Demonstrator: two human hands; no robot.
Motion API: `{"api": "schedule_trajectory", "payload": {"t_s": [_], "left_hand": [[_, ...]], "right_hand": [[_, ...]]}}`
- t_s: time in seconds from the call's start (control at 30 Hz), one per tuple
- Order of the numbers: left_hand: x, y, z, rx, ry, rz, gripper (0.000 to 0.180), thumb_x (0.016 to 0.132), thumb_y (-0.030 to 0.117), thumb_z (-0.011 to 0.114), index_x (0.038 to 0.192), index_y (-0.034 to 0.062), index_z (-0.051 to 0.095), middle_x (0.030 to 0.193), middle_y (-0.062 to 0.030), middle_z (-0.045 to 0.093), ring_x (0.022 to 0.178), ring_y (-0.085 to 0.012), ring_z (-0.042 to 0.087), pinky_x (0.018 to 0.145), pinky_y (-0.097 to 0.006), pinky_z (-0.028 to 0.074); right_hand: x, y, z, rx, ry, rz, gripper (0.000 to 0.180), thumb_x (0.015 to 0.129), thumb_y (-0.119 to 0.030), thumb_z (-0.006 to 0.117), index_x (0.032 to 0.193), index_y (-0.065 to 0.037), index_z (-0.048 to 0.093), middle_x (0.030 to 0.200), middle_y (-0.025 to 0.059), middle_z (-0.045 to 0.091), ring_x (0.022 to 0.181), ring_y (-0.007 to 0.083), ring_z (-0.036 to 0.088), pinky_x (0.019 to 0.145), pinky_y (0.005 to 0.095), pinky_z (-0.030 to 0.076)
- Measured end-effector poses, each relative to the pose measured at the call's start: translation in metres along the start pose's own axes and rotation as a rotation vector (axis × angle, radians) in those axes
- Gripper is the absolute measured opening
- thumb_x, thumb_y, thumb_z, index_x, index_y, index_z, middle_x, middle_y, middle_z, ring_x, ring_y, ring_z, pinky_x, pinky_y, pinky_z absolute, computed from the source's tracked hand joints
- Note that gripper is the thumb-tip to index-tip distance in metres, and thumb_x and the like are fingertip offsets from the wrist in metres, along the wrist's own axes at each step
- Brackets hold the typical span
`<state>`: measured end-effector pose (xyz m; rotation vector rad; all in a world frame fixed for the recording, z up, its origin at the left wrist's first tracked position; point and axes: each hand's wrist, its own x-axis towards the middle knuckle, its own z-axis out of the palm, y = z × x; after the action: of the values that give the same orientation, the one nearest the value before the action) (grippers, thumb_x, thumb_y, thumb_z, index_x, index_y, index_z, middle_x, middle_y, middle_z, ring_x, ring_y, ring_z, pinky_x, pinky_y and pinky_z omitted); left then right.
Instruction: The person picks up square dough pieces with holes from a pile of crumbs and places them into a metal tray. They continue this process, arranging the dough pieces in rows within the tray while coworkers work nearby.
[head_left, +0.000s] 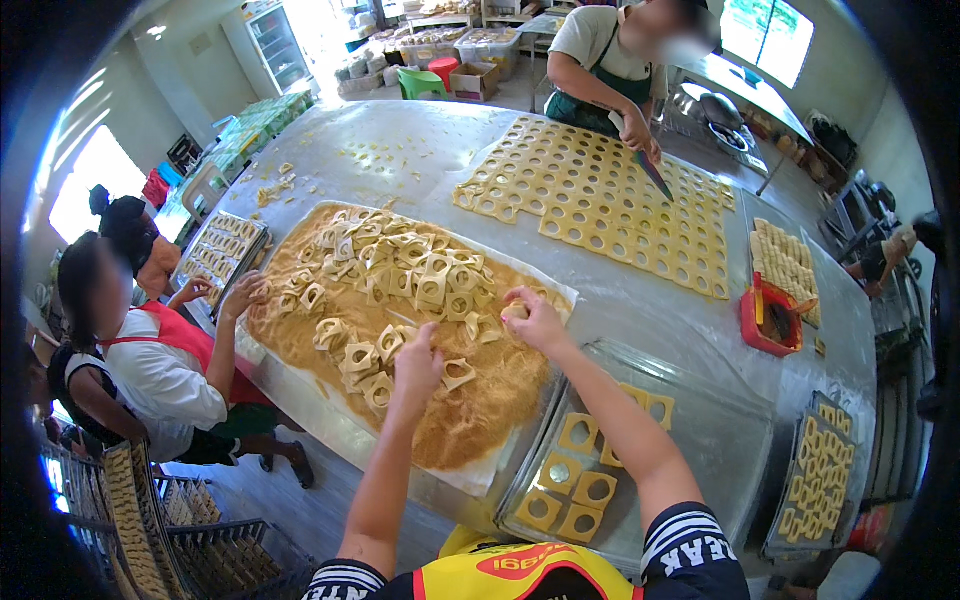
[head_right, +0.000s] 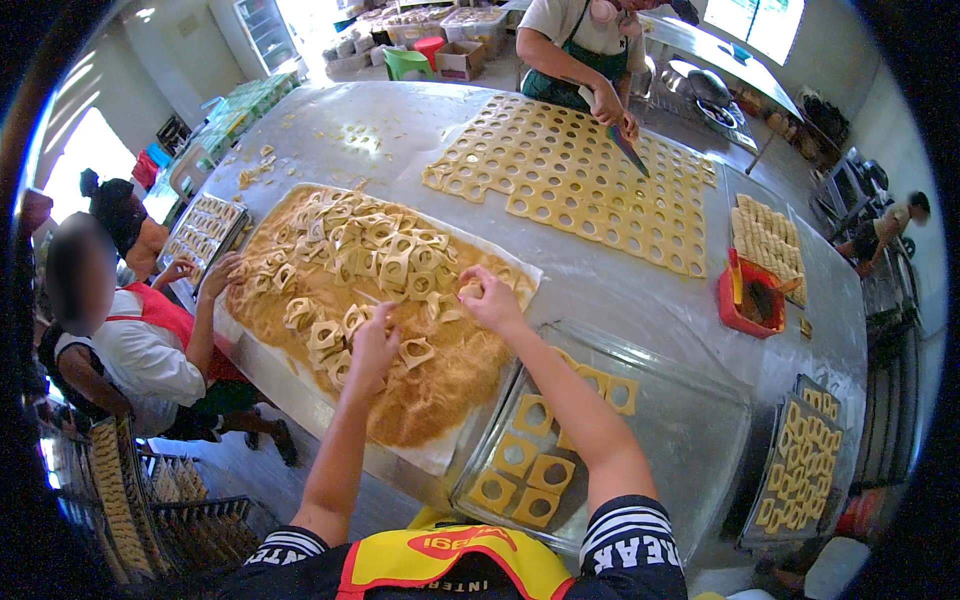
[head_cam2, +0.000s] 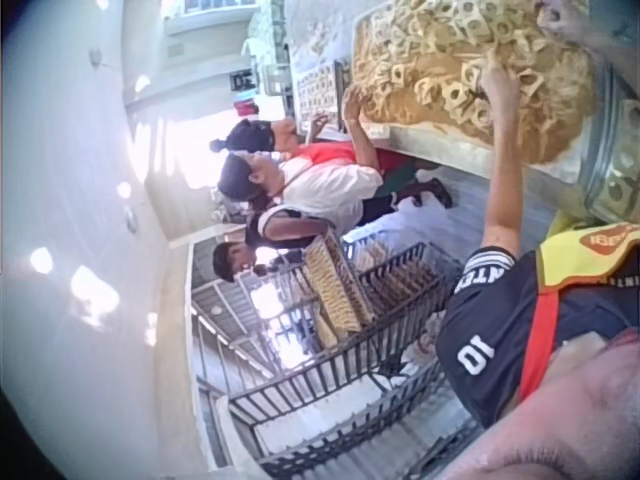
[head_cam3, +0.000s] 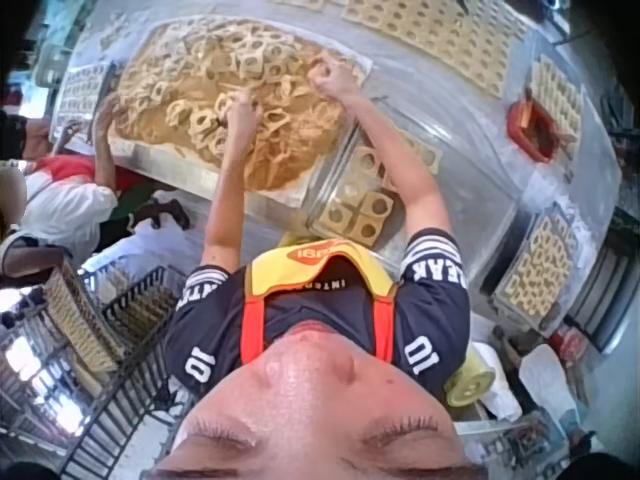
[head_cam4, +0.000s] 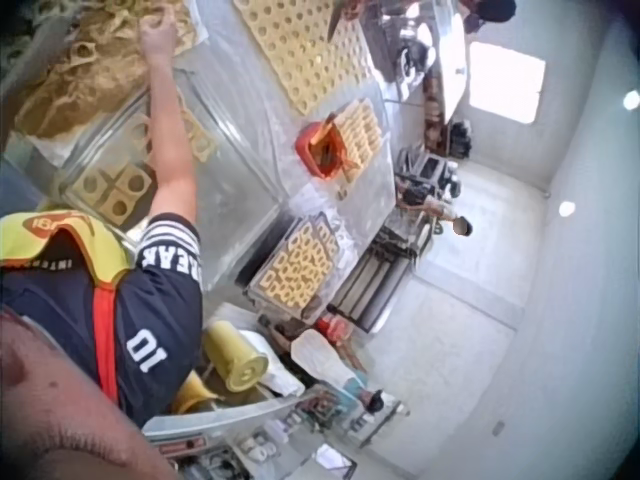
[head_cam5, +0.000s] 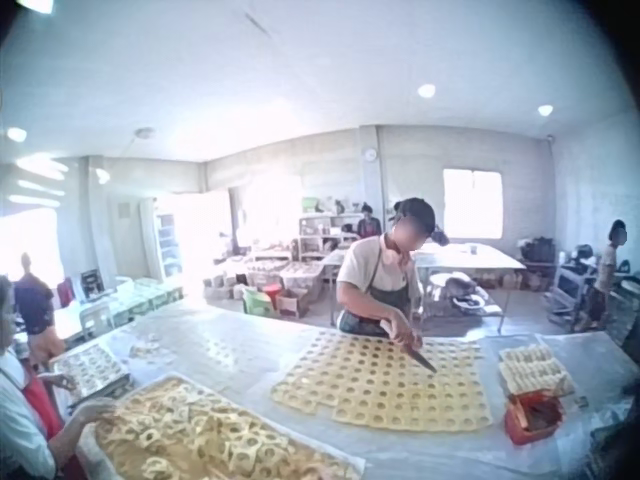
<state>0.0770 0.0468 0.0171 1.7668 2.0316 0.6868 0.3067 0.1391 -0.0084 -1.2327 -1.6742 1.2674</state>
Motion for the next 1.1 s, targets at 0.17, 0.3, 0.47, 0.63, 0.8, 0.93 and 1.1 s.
{"api": "schedule_trajectory", "payload": {"t_s": [0.17, 0.3, 0.47, 0.63, 0.8, 0.93, 1.1], "left_hand": [[-0.037, 0.008, 0.032, 0.161, 0.037, 0.325, 0.046, 0.080, 0.017, 0.070, 0.123, 0.0106, 0.055, 0.095, -0.0158, 0.067, 0.087, -0.0313, 0.063, 0.081, -0.044, 0.048], [-0.042, 0.006, 0.025, -0.053, -0.009, 0.258, 0.046, 0.077, 0.012, 0.068, 0.121, 0.0086, 0.055, 0.087, -0.0135, 0.064, 0.084, -0.0301, 0.062, 0.075, -0.039, 0.049], [-0.015, 0.007, 0.000, -0.923, -0.146, -0.298, 0.034, 0.086, 0.005, 0.062, 0.119, 0.0028, 0.053, 0.077, -0.0035, 0.061, 0.068, -0.0108, 0.059, 0.063, -0.026, 0.051], [0.011, 0.012, -0.025, -1.254, -0.161, -0.423, 0.037, 0.090, 0.010, 0.063, 0.123, 0.0026, 0.049, 0.074, -0.0032, 0.059, 0.066, -0.0123, 0.058, 0.059, -0.026, 0.049], [0.027, 0.015, -0.013, -0.603, -0.106, -0.109, 0.042, 0.089, 0.012, 0.065, 0.127, 0.0077, 0.049, 0.081, -0.0096, 0.066, 0.064, -0.0149, 0.060, 0.060, -0.027, 0.049], [0.042, 0.008, 0.021, -0.144, -0.189, 0.224, 0.038, 0.087, 0.015, 0.064, 0.123, 0.0103, 0.052, 0.090, -0.0142, 0.068, 0.076, -0.0267, 0.065, 0.068, -0.037, 0.051], [0.051, 0.027, 0.035, 0.165, -0.329, 0.293, 0.042, 0.080, 0.016, 0.065, 0.120, 0.0120, 0.055, 0.100, -0.0183, 0.068, 0.093, -0.0378, 0.064, 0.082, -0.046, 0.051]], "right_hand": [[-0.007, 0.008, 0.034, -0.770, -0.075, -0.387, 0.041, 0.076, -0.016, 0.068, 0.115, -0.015, 0.056, 0.088, 0.0155, 0.069, 0.084, 0.0357, 0.067, 0.073, 0.0438, 0.051], [-0.017, 0.003, 0.039, -0.714, -0.303, -0.339, 0.042, 0.074, -0.021, 0.072, 0.113, -0.014, 0.058, 0.082, 0.0118, 0.067, 0.082, 0.0293, 0.067, 0.068, 0.0408, 0.051], [-0.007, -0.019, 0.009, 0.017, -0.368, 0.040, 0.037, 0.074, -0.021, 0.080, 0.104, -0.010, 0.062, 0.081, 0.0008, 0.066, 0.069, 0.0067, 0.058, 0.059, 0.0240, 0.043], [0.001, -0.023, -0.014, 0.412, -0.345, 0.222, 0.033, 0.077, -0.011, 0.077, 0.105, -0.004, 0.062, 0.078, 0.0026, 0.066, 0.068, 0.0106, 0.064, 0.061, 0.0246, 0.049], [0.001, -0.026, -0.025, 0.517, -0.148, 0.210, 0.034, 0.078, -0.011, 0.074, 0.108, -0.007, 0.060, 0.076, 0.0051, 0.066, 0.068, 0.0131, 0.065, 0.060, 0.0285, 0.050], [0.030, -0.003, -0.037, -0.181, 0.218, 0.035, 0.037, 0.076, -0.009, 0.069, 0.111, -0.010, 0.059, 0.080, 0.0127, 0.068, 0.071, 0.0247, 0.067, 0.067, 0.0354, 0.053], [0.060, 0.038, -0.049, -0.663, 0.218, -0.106, 0.042, 0.074, -0.007, 0.063, 0.116, -0.013, 0.059, 0.091, 0.0171, 0.068, 0.085, 0.0358, 0.067, 0.075, 0.0439, 0.053]]}}
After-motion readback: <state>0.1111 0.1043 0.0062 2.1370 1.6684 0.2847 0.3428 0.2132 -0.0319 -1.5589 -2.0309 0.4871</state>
